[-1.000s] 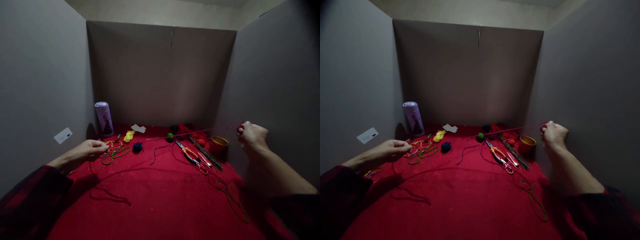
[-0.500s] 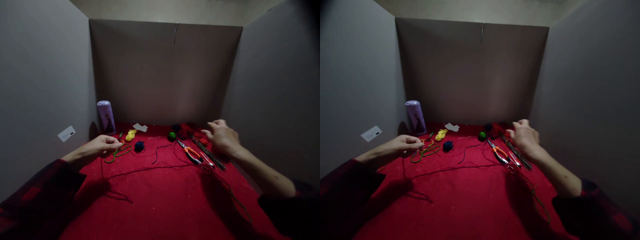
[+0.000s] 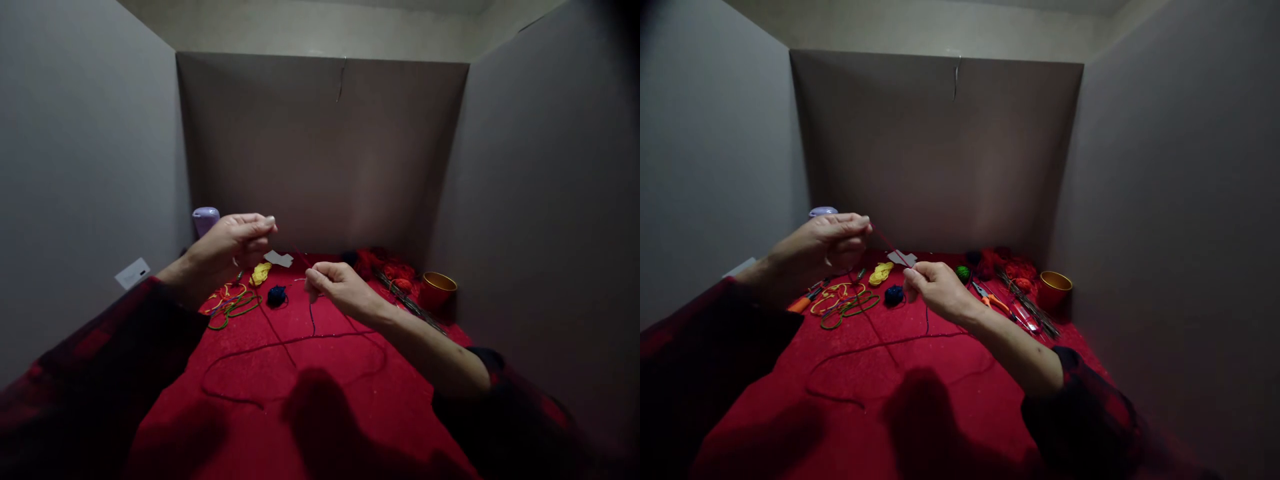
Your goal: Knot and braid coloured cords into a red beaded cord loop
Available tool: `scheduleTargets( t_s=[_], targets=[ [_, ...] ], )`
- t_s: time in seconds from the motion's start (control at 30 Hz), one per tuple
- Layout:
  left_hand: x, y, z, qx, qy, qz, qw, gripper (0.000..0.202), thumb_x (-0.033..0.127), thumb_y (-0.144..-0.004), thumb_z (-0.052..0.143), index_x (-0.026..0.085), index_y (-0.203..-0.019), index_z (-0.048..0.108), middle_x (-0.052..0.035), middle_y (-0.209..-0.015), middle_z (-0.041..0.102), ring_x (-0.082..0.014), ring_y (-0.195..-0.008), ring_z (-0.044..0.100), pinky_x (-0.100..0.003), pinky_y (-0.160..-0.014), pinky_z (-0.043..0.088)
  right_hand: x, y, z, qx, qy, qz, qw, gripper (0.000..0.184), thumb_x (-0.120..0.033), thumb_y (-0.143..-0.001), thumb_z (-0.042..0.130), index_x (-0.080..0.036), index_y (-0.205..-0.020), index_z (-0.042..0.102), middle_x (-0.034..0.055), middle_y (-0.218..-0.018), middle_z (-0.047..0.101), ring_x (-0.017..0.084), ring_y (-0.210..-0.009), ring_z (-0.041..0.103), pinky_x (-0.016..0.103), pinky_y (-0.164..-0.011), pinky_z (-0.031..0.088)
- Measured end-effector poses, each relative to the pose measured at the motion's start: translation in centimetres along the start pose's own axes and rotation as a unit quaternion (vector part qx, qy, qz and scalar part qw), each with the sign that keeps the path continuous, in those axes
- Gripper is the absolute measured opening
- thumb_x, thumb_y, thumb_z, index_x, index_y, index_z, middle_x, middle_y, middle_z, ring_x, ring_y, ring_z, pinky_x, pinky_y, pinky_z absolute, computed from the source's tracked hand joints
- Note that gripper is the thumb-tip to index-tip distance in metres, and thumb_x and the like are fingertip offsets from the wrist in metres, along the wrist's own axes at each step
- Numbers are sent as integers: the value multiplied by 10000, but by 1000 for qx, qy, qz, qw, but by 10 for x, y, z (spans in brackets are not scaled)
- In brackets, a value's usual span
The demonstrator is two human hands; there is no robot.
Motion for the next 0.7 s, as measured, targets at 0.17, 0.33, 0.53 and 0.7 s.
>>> scheduleTargets(
  t_s=[0.17, 0.33, 0.53, 0.7],
  targets=[
    [25, -1, 6, 55, 32, 54, 997, 91, 197, -789, 582, 134, -725, 571, -37, -715, 628, -75, -543, 533, -180, -491, 387, 18, -2, 25, -11, -233, 69, 970, 252, -362, -856, 506, -149, -726, 540, 39, -823, 598, 72, -545, 480, 203, -492, 374],
    [29, 1, 6, 49, 55, 73, 995, 115, 206, -839, 514, 128, -844, 598, -87, -1041, 661, -150, -830, 623, -227, -637, 454, 17, 10, 68, -132, -359, 131, 915, 270, -412, -835, 549, -164, -745, 494, -16, -668, 524, 44, -414, 314, 171, -353, 202],
    [10, 12, -63, 111, 75, 71, 988, 107, 163, -822, 534, 139, -877, 622, -35, -1153, 633, -154, -975, 596, -212, -712, 465, 42, 34, 46, -128, -296, 170, 931, 323, -458, -837, 537, -162, -725, 475, -65, -553, 375, 35, -400, 196, 166, -357, 117],
    [-46, 29, -101, 134, -217, -108, 961, 64, 151, -637, 693, 103, -644, 650, -47, -543, 637, -122, -461, 539, -204, -436, 376, 62, 53, 32, -139, -189, 232, 944, 365, -496, -863, 465, -155, -736, 501, -43, -566, 407, 40, -397, 233, 175, -359, 145]
  ],
)
Point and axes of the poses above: each hand's wrist, its own y-axis away from the middle knuckle, its own z-axis out of the palm, x = y × z, the point moved 9 cm from there along -y, towards the middle knuckle
